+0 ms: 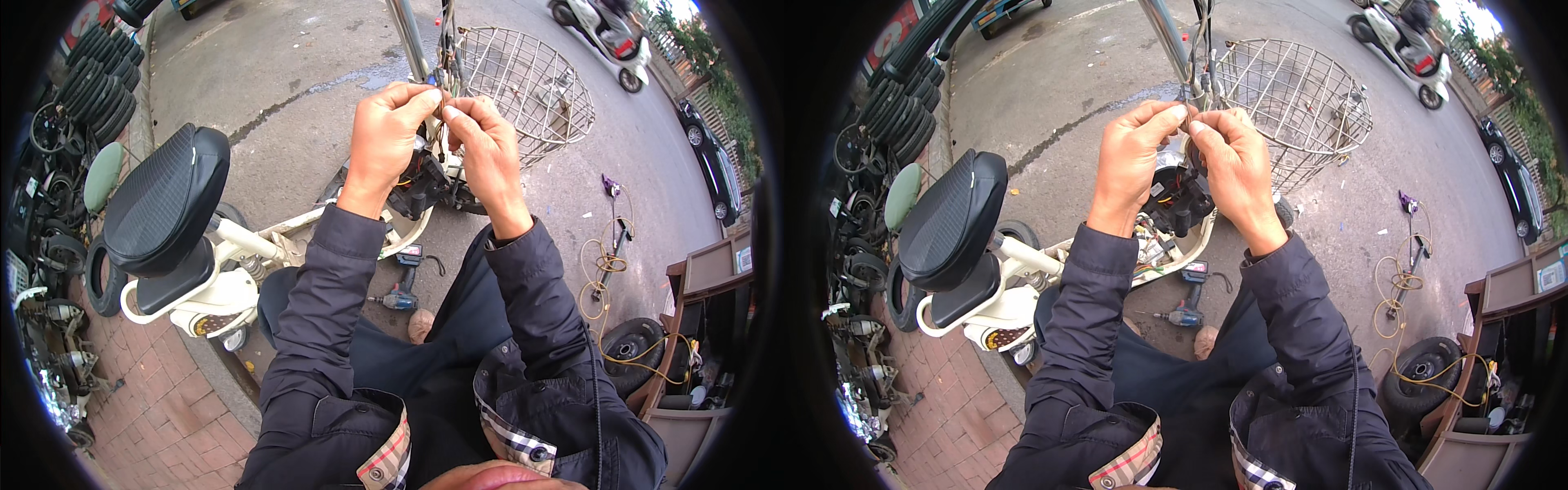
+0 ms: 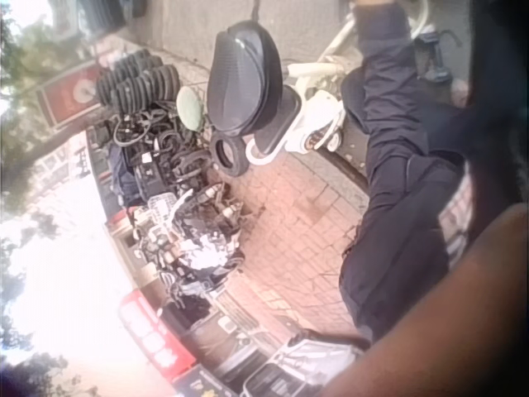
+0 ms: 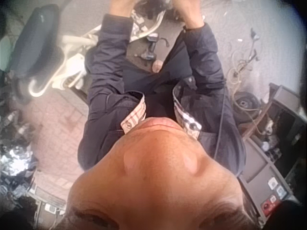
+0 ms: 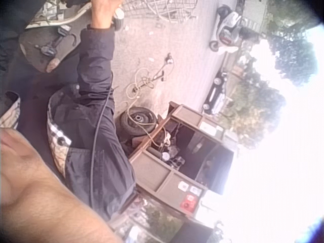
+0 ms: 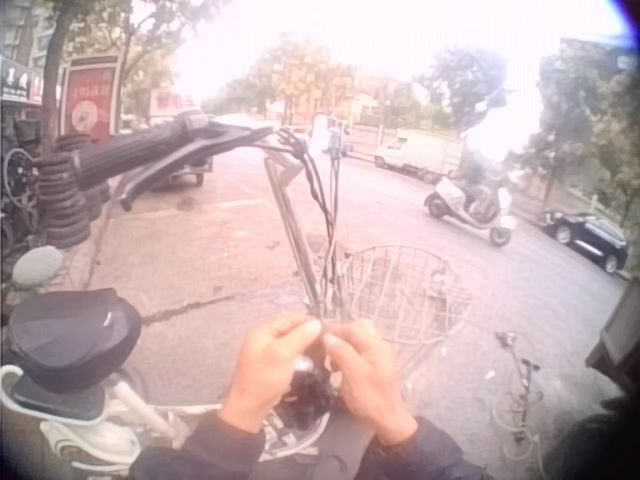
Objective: The person sits on the ground and repairs the wiring of an electric scooter. They strip wire ends, connect wires to a control unit, and secure the connections with electrical tape.
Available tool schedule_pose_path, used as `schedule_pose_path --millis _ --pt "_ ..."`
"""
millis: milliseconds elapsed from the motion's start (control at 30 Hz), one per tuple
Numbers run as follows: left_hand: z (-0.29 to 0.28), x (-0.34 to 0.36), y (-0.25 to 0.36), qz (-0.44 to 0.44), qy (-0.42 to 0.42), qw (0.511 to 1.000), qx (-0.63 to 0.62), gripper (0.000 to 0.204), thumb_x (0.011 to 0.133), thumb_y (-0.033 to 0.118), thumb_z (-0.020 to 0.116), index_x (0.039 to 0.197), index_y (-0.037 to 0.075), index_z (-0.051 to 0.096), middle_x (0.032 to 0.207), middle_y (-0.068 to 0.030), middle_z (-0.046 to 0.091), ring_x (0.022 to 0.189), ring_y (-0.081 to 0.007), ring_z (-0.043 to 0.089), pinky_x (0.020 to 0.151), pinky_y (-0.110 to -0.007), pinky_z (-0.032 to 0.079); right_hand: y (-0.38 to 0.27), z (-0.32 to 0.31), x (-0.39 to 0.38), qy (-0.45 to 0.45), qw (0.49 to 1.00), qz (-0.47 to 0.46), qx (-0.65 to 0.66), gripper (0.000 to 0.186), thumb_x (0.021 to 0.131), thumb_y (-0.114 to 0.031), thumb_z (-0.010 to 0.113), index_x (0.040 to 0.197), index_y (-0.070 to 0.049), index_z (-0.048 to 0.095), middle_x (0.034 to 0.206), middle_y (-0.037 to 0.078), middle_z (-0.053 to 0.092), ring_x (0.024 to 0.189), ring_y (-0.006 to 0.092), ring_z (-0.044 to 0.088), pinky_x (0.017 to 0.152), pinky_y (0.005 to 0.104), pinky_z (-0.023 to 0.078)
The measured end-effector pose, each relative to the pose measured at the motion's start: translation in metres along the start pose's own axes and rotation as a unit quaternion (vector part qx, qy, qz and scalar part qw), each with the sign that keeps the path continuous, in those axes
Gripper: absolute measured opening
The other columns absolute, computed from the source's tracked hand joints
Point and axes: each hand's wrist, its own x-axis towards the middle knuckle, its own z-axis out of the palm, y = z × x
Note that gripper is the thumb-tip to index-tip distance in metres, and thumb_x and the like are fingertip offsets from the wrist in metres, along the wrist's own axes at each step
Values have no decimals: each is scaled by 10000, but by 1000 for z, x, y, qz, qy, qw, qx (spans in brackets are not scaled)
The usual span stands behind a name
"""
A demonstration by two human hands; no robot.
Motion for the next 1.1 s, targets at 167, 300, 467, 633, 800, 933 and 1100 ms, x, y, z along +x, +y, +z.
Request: schedule_pose_path --millis 167,300,467,633,800,933,1100 --pt "4 1 -2 72 24 993 88 151 952 94 688 1002 -28 762 924 -32 721 847 -89 629 771 -249 490 -3 3 -1 33 997 -21 -69 193 975 -137 660 972 51 707 843 31 572 708 73 548 632 250 445" --pt "8 -1 0 63 30 995 68 168 948 101 676 985 -50 740 868 -44 705 780 -93 632 698 -249 501 -18 -2 -4 59 989 -62 -122 155 941 -112 722 981 38 723 839 19 621 716 65 584 628 236 460" --pt "14 -4 2 56 -7 996 70 165 955 95 667 1016 -53 706 824 -27 702 744 -79 625 694 -253 508 -40 -13 17 57 990 -39 -122 268 943 -228 759 977 37 739 768 1 687 699 34 594 596 200 446" --pt "13 -5 3 46 -31 998 40 164 952 57 657 1063 -53 710 901 -33 711 801 -77 632 735 -247 518 -41 -19 44 -41 996 69 -41 304 940 -272 748 892 28 747 656 -41 591 589 2 466 507 201 332" --pt "5 -8 8 -37 -41 997 -45 250 938 27 667 1177 -27 718 996 -25 730 835 -72 613 759 -231 485 -27 -20 46 -77 973 138 170 193 982 -178 694 921 2 726 686 -54 553 533 -2 367 476 212 261" --pt "0 -11 12 -61 -43 995 -69 267 916 10 671 1176 -22 725 985 -16 728 773 -59 560 725 -224 455 -16 -16 45 -84 929 195 302 159 996 -164 679 946 -14 687 731 -54 552 535 15 376 501 213 311" --pt "-4 -12 13 -72 -29 992 -99 245 911 2 661 1145 -28 729 931 -10 705 754 -47 555 687 -204 450 -10 -10 43 -99 905 212 355 165 1005 -169 659 963 -10 672 701 -55 511 536 24 391 515 212 338"
